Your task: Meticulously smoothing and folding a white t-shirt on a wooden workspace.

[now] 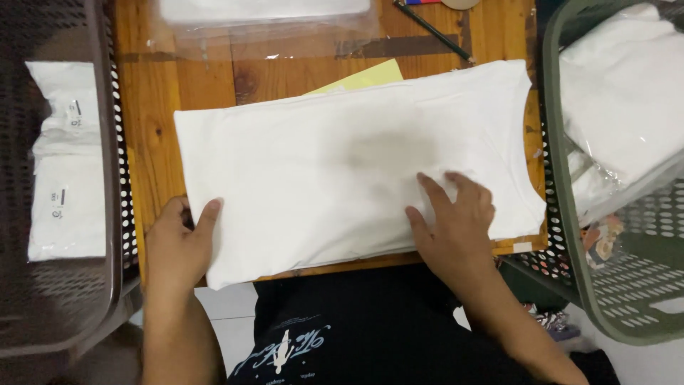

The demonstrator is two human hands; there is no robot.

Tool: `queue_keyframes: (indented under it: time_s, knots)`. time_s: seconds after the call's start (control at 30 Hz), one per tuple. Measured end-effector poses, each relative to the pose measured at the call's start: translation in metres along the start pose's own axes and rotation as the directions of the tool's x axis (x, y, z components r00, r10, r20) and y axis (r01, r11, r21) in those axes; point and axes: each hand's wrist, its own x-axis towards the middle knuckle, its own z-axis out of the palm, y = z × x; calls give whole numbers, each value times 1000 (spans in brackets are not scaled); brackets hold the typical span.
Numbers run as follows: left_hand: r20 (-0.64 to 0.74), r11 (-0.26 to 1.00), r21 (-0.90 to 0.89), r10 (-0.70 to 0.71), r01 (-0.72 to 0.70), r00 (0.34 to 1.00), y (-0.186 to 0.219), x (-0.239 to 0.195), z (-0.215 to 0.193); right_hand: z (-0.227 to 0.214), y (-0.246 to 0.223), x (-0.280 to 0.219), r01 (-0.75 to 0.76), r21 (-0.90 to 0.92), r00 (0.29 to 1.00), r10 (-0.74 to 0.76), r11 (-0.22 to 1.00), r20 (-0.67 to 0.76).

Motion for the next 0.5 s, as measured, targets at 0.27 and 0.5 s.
queue_keyframes:
  time_s: [0.27, 0.5]
  knots:
    - [140, 683, -730, 180, -21, 974, -20, 6, 10, 41, -21, 22, 477, -348, 878, -427, 807, 214]
    - [137, 497, -867, 282, -22, 950, -30, 21, 7, 32, -32, 30, 427, -363, 865, -255, 828, 433]
